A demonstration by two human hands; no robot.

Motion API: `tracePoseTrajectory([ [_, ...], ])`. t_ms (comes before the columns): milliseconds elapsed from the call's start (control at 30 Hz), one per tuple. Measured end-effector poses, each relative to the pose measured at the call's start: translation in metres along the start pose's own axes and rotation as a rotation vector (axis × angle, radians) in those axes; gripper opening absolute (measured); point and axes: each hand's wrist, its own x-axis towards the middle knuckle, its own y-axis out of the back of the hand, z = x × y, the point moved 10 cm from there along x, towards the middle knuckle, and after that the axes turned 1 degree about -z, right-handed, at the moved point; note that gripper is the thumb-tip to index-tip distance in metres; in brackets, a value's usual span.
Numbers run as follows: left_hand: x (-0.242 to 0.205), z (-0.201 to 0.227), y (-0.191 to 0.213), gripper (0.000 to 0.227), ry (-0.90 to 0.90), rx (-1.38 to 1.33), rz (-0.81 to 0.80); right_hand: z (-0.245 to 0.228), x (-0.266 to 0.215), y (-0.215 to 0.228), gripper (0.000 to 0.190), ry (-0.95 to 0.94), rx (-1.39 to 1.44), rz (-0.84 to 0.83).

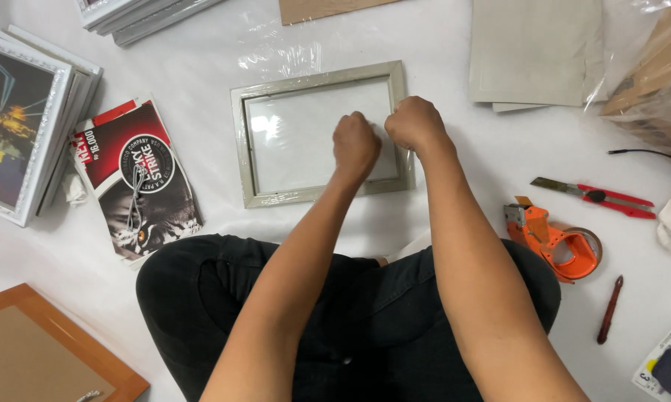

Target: Assembling a picture frame by cleaning the glass, inserting the artwork, and securing the backboard

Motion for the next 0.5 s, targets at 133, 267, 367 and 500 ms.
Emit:
tracePoseTrajectory([
  [133, -0.02, 0.058, 0.023, 0.013, -0.025, -0.325, -0.086, -0.005, -0.004, 0.004, 0.038, -0.037, -0.036, 0.007],
  [267, -0.008, 0.037, 0.007, 0.01, -0.054, -0.191, -0.108, -0.009, -0.004, 0.005, 0.031, 0.021, -0.072, 0.021],
  [367, 0.009, -0.006, -0.002, 0.011, -0.009, -0.112, -0.118, -0.006, -0.005, 0.003, 0.028, 0.019, -0.097, 0.013],
  [500, 0.028, -0.079, 0.016, 0.017, 0.158, -0.03, -0.116, -0.002, 0.001, 0.002, 0.021, 0.047, -0.105, 0.023],
])
